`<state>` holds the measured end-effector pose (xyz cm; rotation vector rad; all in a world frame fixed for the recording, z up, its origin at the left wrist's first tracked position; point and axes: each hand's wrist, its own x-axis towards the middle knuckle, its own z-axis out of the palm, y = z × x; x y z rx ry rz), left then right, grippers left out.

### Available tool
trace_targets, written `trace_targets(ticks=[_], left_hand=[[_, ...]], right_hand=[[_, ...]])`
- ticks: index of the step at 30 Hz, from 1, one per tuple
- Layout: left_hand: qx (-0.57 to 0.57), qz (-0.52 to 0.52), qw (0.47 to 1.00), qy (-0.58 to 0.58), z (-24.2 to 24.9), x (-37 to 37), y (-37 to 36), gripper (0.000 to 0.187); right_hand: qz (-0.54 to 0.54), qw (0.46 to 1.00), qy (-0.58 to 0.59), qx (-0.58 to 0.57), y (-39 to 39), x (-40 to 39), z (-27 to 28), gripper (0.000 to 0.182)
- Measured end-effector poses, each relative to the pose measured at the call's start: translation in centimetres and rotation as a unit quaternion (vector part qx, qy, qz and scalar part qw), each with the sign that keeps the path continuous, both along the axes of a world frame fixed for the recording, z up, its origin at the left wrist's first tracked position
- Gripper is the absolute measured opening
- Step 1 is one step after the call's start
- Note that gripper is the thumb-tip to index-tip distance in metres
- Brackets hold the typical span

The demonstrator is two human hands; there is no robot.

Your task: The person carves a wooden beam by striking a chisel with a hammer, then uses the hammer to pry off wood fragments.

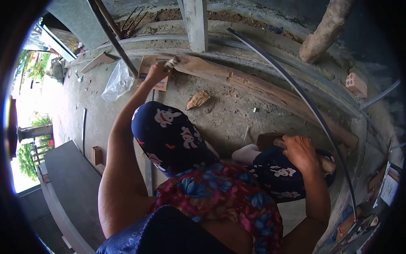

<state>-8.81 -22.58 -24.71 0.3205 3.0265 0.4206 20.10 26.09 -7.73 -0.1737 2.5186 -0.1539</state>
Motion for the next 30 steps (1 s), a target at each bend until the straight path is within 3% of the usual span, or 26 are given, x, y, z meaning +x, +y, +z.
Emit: trace_targets(ticks=[2, 4, 7, 10, 14, 18, 23, 30], left_hand=[[0.018, -0.051, 0.998, -0.015, -1.5, 0.6, 0.5, 0.055], [0.001, -0.066, 0.998, 0.011, -2.6, 1.1, 1.5, 0.063], [-0.008, -0.058, 0.998, -0.04, -3.0, 0.0, 3.2, 0.069], [-0.019, -0.114, 0.993, -0.001, -3.8, -1.6, 4.0, 0.069], [-0.059, -0.126, 0.988, -0.067, -3.5, -4.1, 4.2, 0.067], [-0.105, -0.176, 0.978, -0.03, -3.1, -4.8, 4.1, 0.071], [-0.09, -0.151, 0.982, -0.061, -2.8, -5.0, 5.3, 0.084], [-0.008, -0.179, 0.984, 0.008, -4.9, -1.1, 3.2, 0.079]], right_hand=[[0.001, 1.0, -0.007, 0.004, 0.0, -0.6, -0.5, 0.028], [-0.006, 1.0, -0.021, 0.013, -0.1, -1.2, -0.8, 0.03], [-0.016, 0.999, -0.036, 0.021, 0.1, -1.6, -1.5, 0.032], [-0.02, 0.998, -0.047, 0.03, -0.1, -2.1, -2.2, 0.033], [-0.055, 0.994, -0.089, 0.03, -0.2, -2.6, -1.9, 0.038], [-0.057, 0.995, -0.074, 0.032, -0.1, -2.3, -2.1, 0.044], [-0.053, 0.995, -0.07, 0.048, 0.1, -2.2, -2.4, 0.043], [-0.055, 0.993, -0.077, 0.069, -0.1, -2.1, -1.8, 0.04]])
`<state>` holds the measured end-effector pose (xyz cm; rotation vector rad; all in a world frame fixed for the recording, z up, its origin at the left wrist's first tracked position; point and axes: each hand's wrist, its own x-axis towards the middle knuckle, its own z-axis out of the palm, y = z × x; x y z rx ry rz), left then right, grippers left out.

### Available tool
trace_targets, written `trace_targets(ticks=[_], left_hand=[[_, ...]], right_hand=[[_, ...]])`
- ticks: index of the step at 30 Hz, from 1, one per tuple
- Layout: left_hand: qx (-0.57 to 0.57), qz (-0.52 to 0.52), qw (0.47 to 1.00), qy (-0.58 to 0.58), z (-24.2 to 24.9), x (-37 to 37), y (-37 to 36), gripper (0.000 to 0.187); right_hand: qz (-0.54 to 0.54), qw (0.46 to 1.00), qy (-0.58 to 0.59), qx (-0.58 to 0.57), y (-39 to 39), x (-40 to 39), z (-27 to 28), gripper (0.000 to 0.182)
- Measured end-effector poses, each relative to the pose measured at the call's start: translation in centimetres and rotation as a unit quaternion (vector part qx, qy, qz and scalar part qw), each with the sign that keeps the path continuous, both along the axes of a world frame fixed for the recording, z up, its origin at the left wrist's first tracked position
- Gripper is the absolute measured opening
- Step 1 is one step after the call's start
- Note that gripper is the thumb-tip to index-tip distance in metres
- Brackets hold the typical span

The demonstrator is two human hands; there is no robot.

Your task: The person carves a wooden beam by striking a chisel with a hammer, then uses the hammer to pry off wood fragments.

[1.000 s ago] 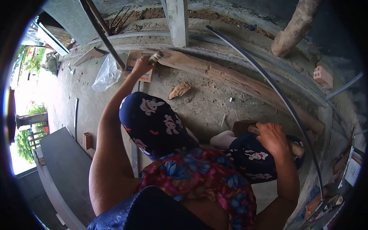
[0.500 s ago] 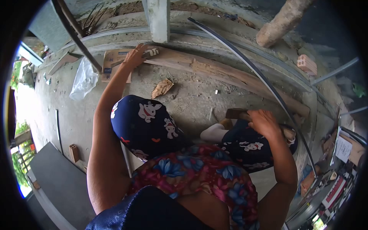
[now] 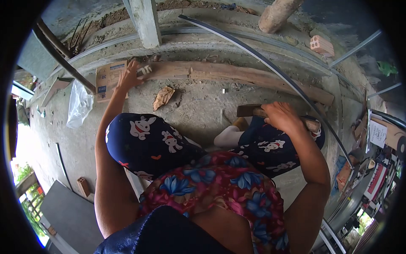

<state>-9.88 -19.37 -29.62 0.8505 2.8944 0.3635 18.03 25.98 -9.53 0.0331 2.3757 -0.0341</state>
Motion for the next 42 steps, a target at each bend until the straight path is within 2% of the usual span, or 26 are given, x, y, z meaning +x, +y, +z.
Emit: trace_targets(ticks=[2, 5, 8, 9, 12, 13, 18, 24, 25, 28, 30, 31, 33, 35, 37, 39, 42], left_hand=[[0.014, 0.05, 0.998, 0.02, -1.6, 2.9, -1.0, 0.08], [-0.023, 0.091, 0.996, 0.007, -1.3, 6.5, -1.2, 0.082], [0.018, 0.077, 0.987, 0.142, -4.1, 8.5, -1.9, 0.081], [0.021, 0.079, 0.985, 0.154, -4.3, 9.0, -2.0, 0.079], [0.001, 0.112, 0.982, 0.149, -5.2, 10.5, -2.1, 0.078], [0.017, 0.131, 0.981, 0.141, -5.7, 10.9, -2.0, 0.07], [0.011, 0.141, 0.975, 0.169, -6.7, 11.3, -2.0, 0.059], [0.028, 0.137, 0.971, 0.196, -6.3, 11.2, -1.7, 0.056], [0.032, 0.146, 0.976, 0.161, -5.7, 11.1, -1.5, 0.057], [-0.007, 0.107, 0.988, 0.115, -4.7, 9.9, -2.2, 0.058], [-0.007, 0.053, 0.998, 0.013, -1.7, 8.8, -2.1, 0.053], [-0.013, 0.019, 1.0, 0.016, -0.4, 8.3, -1.9, 0.053], [-0.02, -0.018, 1.0, 0.012, 0.8, 7.3, -1.8, 0.052], [-0.02, -0.025, 0.999, -0.004, 1.2, 6.5, -1.7, 0.05], [0.01, -0.011, 1.0, -0.003, 1.0, 6.0, -1.9, 0.048], [0.031, -0.002, 0.999, -0.026, 1.0, 5.4, -2.1, 0.048], [0.03, -0.007, 0.999, -0.045, 1.9, 5.3, -1.8, 0.048]], right_hand=[[0.01, 1.0, 0.007, -0.004, 0.2, 0.1, -0.1, 0.04], [0.01, 0.999, 0.033, -0.017, 0.3, 0.4, 0.1, 0.048], [0.0, 1.0, 0.017, -0.015, 0.1, -0.1, 0.3, 0.048], [-0.004, 1.0, 0.022, -0.015, 0.0, 0.0, 0.4, 0.048], [-0.016, 1.0, 0.025, -0.01, -0.1, -0.1, 0.6, 0.048], [-0.023, 1.0, 0.018, -0.007, -0.3, -0.2, 0.9, 0.048], [-0.029, 1.0, 0.006, -0.005, 0.2, -0.2, 0.7, 0.048], [-0.03, 0.999, 0.028, -0.022, 0.5, 0.3, 0.5, 0.048], [-0.029, 0.999, 0.034, -0.024, 0.8, 0.3, 0.2, 0.048], [-0.005, 0.998, 0.034, -0.056, 1.8, 0.1, -2.6, 0.043], [0.039, 0.998, 0.01, -0.048, 0.7, -1.3, -4.4, 0.034], [0.059, 0.998, 0.008, -0.034, -0.2, -1.9, -5.4, 0.029], [0.16, 0.984, 0.068, -0.041, -1.3, -2.6, -10.2, 0.02], [0.168, 0.982, 0.084, -0.025, -4.5, -2.7, -12.7, 0.016], [0.119, 0.953, 0.26, -0.103, -6.7, -0.3, -18.0, 0.018], [0.024, 0.911, 0.348, -0.219, -8.6, 1.3, -22.8, 0.016], [0.151, 0.92, 0.33, -0.148, -10.5, 1.3, -25.9, 0.017]])
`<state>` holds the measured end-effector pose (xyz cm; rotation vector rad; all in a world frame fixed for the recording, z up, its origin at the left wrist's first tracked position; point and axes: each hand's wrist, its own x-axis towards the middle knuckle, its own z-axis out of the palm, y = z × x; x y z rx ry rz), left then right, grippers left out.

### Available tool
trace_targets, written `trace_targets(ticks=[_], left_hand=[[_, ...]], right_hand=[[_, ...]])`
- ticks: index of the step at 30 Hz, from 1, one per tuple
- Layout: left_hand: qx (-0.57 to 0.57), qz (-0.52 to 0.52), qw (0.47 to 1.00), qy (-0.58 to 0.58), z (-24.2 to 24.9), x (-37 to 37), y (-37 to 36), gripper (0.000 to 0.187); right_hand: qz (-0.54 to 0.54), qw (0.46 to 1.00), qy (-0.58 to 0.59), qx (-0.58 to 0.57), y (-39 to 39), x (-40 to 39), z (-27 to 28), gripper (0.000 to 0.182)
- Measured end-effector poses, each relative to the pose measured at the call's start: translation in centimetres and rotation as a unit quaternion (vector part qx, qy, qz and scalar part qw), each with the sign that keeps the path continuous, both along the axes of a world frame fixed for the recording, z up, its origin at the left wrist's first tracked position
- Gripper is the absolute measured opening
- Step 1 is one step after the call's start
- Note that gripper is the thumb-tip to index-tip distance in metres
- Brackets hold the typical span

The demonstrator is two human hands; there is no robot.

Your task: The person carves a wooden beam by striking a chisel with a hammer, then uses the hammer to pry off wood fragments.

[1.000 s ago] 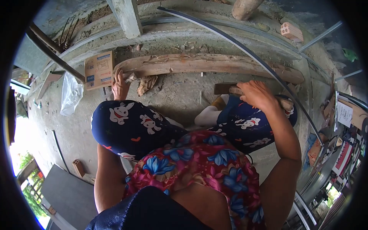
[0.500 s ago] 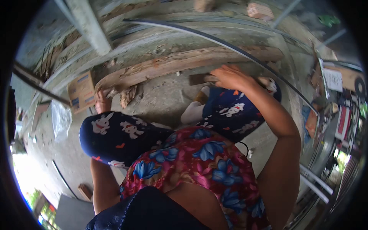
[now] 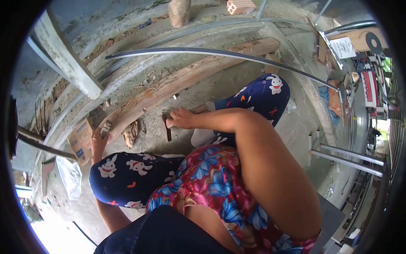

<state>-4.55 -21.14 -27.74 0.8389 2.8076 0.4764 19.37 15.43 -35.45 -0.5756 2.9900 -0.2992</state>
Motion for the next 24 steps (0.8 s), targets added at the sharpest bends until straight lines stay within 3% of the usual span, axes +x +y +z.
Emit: trace_targets(ticks=[4, 8, 9, 10, 12, 14, 17, 20, 24], left_hand=[[0.012, -0.061, 0.997, 0.037, -2.4, -1.8, -1.8, 0.055], [-0.097, 0.038, 0.986, -0.132, -2.3, -3.6, -0.8, 0.071], [-0.119, 0.081, 0.97, -0.198, 1.0, -3.0, 1.5, 0.083], [-0.111, 0.056, 0.977, -0.175, 0.5, -3.4, 1.8, 0.086], [-0.095, 0.009, 0.987, -0.13, -1.0, -4.3, 1.1, 0.093], [-0.101, -0.016, 0.978, -0.182, -2.0, -6.0, 1.2, 0.102], [-0.129, -0.029, 0.96, -0.245, -2.7, -7.4, 1.8, 0.106], [-0.137, -0.022, 0.96, -0.242, -2.7, -7.2, 1.8, 0.108], [-0.115, -0.021, 0.974, -0.195, -3.2, -6.8, 1.4, 0.106]], right_hand=[[0.024, 0.995, -0.088, -0.04, 0.9, -1.2, -0.9, 0.023], [0.038, 0.993, -0.106, -0.03, 2.0, -1.8, -1.7, 0.025], [0.057, 0.992, -0.109, -0.035, 2.3, -2.2, -0.4, 0.026], [0.075, 0.99, -0.113, -0.042, 2.4, -2.6, 0.9, 0.029], [0.034, 0.995, -0.033, -0.089, 2.9, -4.3, 2.5, 0.044], [-0.019, 0.995, 0.052, -0.082, 4.3, -6.7, 4.4, 0.054], [-0.083, 0.99, 0.028, 0.109, 7.7, -10.0, 5.3, 0.08], [-0.113, 0.973, -0.152, 0.135, 11.5, -11.1, 4.1, 0.09], [-0.181, 0.945, -0.243, 0.127, 13.5, -11.8, 4.7, 0.103]])
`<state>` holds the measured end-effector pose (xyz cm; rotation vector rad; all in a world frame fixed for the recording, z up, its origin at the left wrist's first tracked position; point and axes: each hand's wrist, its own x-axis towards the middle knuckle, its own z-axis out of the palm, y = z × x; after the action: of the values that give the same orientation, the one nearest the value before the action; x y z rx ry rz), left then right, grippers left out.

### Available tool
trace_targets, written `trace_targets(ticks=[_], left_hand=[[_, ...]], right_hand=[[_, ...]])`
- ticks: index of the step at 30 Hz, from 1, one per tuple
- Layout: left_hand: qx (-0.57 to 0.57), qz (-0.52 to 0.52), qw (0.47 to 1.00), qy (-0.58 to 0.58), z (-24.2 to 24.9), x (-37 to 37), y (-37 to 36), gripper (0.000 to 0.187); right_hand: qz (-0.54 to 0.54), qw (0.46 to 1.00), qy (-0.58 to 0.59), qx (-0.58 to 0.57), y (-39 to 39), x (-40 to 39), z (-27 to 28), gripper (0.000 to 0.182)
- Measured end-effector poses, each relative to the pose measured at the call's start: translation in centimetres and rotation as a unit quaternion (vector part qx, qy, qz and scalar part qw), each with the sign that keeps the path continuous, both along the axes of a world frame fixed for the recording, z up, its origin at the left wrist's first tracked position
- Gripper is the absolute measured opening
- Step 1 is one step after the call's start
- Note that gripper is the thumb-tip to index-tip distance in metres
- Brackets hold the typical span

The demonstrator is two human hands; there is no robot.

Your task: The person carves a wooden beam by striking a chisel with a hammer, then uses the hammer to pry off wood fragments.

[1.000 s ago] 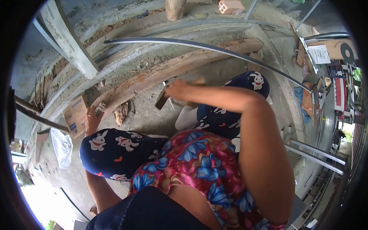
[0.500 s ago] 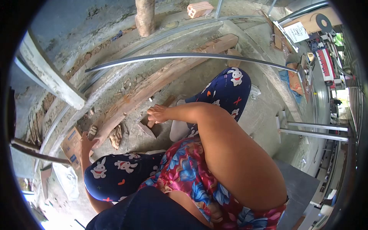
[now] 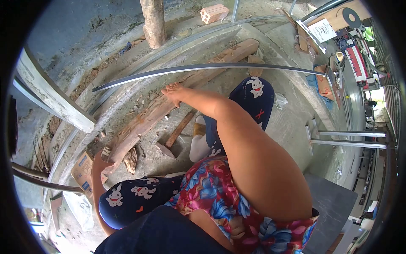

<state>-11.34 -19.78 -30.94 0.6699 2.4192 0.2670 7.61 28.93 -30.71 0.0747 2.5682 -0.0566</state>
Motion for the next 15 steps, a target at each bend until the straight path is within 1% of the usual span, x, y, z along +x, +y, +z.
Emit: trace_targets(ticks=[2, 4, 5, 7, 9, 10, 12, 13, 15], left_hand=[[0.001, 0.002, 1.0, 0.009, -0.1, 0.5, -0.1, 0.105], [-0.008, -0.01, 0.999, 0.036, -0.2, 0.8, -0.2, 0.106], [-0.001, -0.012, 0.998, 0.067, -0.1, 1.6, -0.1, 0.106], [0.01, -0.013, 0.991, 0.13, -0.1, 4.9, -0.5, 0.107], [0.025, 0.048, 0.982, 0.182, -0.4, 8.5, -0.3, 0.105], [0.037, 0.076, 0.976, 0.201, -0.3, 9.6, -0.4, 0.103], [0.039, 0.063, 0.974, 0.214, -0.4, 9.9, -0.5, 0.102], [0.04, 0.063, 0.972, 0.222, -0.3, 10.0, -0.4, 0.101], [0.032, 0.059, 0.978, 0.195, 0.3, 9.8, -0.4, 0.099]], right_hand=[[0.0, 1.0, -0.025, 0.008, -0.1, -0.5, -0.4, 0.108], [0.023, 0.999, 0.011, 0.027, -0.3, 0.1, -1.0, 0.105], [0.035, 0.998, 0.029, 0.039, -0.2, 0.7, -1.5, 0.104], [0.046, 0.99, 0.121, 0.061, -0.7, 3.0, -2.9, 0.1], [0.058, 0.976, 0.193, 0.083, -1.0, 4.4, -3.5, 0.096], [0.053, 0.977, 0.19, 0.076, -1.3, 5.0, -3.6, 0.097], [0.058, 0.979, 0.185, 0.067, -0.8, 4.8, -3.0, 0.098], [0.048, 0.985, 0.16, 0.046, -0.6, 4.4, -2.6, 0.099], [0.037, 0.99, 0.133, 0.031, -0.3, 3.9, -1.7, 0.101]])
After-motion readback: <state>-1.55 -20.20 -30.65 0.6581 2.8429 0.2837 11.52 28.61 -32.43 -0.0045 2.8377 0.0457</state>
